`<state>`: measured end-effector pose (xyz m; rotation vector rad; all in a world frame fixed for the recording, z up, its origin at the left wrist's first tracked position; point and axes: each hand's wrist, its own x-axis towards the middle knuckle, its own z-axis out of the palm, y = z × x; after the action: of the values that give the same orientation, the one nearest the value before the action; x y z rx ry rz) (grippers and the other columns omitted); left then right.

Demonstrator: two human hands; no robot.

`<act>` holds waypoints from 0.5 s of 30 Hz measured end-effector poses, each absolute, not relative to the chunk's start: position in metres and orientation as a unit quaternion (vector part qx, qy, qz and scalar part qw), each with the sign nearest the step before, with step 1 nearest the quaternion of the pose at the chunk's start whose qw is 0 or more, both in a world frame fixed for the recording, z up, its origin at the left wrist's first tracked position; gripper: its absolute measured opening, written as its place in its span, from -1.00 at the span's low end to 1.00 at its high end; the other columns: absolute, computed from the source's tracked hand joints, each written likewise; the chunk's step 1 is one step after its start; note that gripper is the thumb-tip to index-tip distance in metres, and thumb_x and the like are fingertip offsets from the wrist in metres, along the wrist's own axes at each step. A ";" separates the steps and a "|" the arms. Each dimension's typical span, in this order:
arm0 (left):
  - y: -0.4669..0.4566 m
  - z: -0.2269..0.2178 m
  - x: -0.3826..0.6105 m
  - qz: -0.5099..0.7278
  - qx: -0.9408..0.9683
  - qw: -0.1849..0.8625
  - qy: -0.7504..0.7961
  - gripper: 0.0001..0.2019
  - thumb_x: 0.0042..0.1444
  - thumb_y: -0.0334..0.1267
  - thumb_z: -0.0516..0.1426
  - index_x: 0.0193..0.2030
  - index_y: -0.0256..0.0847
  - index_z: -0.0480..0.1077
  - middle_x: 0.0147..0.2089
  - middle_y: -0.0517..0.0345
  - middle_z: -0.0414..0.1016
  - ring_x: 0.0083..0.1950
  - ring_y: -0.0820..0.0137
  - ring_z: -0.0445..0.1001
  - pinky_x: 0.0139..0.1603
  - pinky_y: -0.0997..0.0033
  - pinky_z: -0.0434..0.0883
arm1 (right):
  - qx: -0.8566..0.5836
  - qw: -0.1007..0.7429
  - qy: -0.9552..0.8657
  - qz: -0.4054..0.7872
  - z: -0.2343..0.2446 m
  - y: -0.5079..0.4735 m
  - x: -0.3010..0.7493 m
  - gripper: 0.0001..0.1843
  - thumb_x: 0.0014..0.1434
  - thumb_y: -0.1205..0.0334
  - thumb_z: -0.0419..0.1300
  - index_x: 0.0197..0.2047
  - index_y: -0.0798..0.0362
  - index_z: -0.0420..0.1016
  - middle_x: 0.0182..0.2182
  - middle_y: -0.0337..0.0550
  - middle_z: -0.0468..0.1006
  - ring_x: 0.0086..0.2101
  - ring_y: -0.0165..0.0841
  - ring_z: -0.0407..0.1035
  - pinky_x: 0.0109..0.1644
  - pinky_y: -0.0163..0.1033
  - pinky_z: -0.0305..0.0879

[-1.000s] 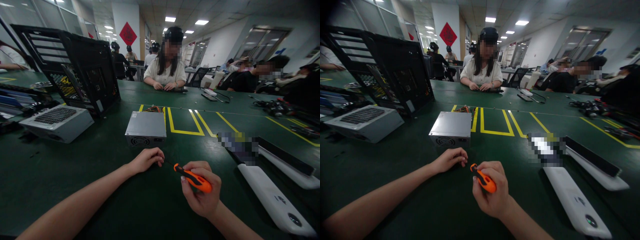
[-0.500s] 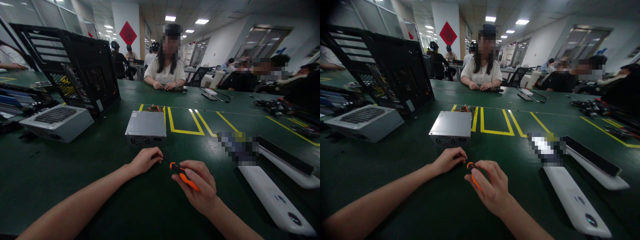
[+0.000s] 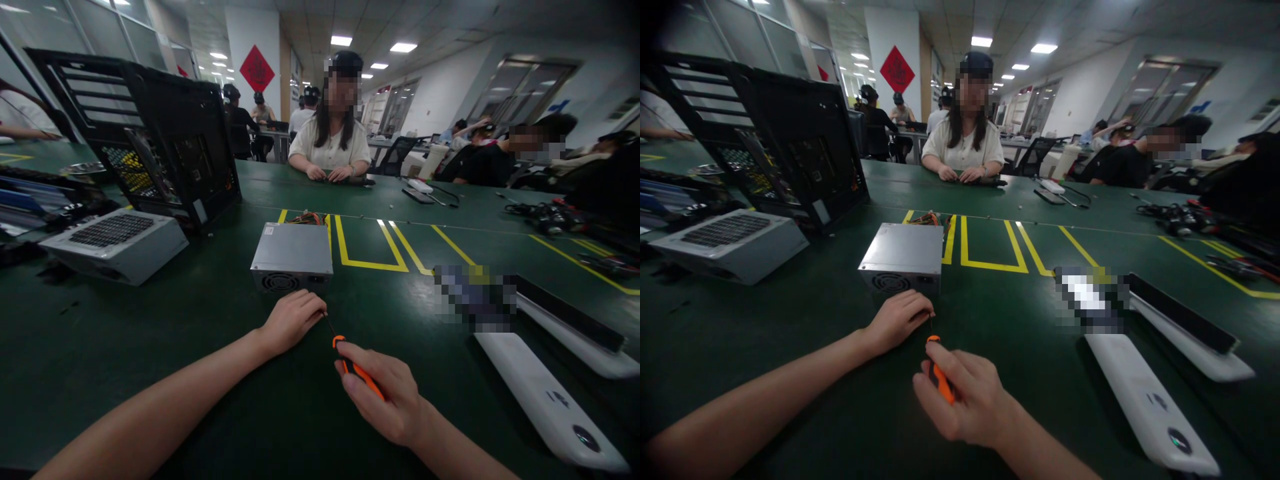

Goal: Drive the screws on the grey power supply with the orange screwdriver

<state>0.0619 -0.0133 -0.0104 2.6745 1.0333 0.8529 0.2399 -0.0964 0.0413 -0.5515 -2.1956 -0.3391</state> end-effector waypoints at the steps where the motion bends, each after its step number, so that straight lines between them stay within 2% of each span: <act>1: -0.013 -0.010 0.062 0.291 0.888 0.078 0.346 -0.90 0.17 -0.33 -0.02 -0.28 -0.19 0.31 -0.26 0.17 0.40 -0.24 0.44 0.34 -0.22 0.44 0.30 | -0.216 0.409 -0.880 -0.111 0.043 -0.097 0.239 -0.82 0.06 0.52 0.03 -0.35 0.09 0.37 -0.45 -0.09 0.50 -0.58 -0.47 0.37 -0.62 -0.41 0.31; 4: -0.014 -0.010 0.063 0.318 0.874 0.098 0.354 -0.88 0.14 -0.31 0.02 -0.17 -0.18 0.29 -0.17 0.15 0.37 -0.18 0.44 0.34 -0.17 0.44 0.32 | -0.203 0.425 -0.877 -0.089 0.047 -0.098 0.236 -0.79 0.10 0.49 -0.04 -0.34 0.07 0.36 -0.49 -0.13 0.50 -0.59 -0.46 0.37 -0.61 -0.40 0.33; 7: -0.014 -0.012 0.064 0.346 0.843 0.139 0.388 -0.74 0.09 -0.29 0.08 -0.05 -0.16 0.22 -0.13 0.14 0.32 -0.25 0.47 0.35 -0.24 0.45 0.34 | -0.202 0.454 -0.863 -0.089 0.049 -0.098 0.238 -0.79 0.10 0.48 -0.03 -0.24 0.08 0.35 -0.45 -0.11 0.52 -0.56 -0.44 0.40 -0.57 -0.39 0.37; 11: -0.015 -0.013 0.066 0.379 0.777 0.243 0.439 -0.80 0.09 -0.24 0.06 -0.13 -0.18 0.24 -0.24 0.18 0.35 -0.35 0.49 0.34 -0.34 0.46 0.33 | -0.231 0.448 -0.862 -0.051 0.051 -0.095 0.241 -0.68 0.12 0.43 -0.06 -0.04 0.20 0.27 -0.45 -0.03 0.53 -0.53 -0.39 0.42 -0.54 -0.35 0.41; 15: -0.012 -0.013 0.067 0.378 0.724 0.397 0.418 -0.78 0.14 -0.19 -0.01 -0.11 -0.22 0.28 -0.24 0.14 0.38 -0.43 0.53 0.34 -0.40 0.47 0.31 | -0.204 0.460 -0.862 -0.064 0.045 -0.088 0.239 -0.64 0.05 0.47 -0.02 -0.05 0.26 0.27 -0.47 0.01 0.53 -0.55 -0.37 0.41 -0.56 -0.34 0.40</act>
<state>0.0671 -0.0119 -0.0129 1.8350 1.0599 0.9570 0.2385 -0.0882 0.0447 -0.5034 -2.1216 -0.1564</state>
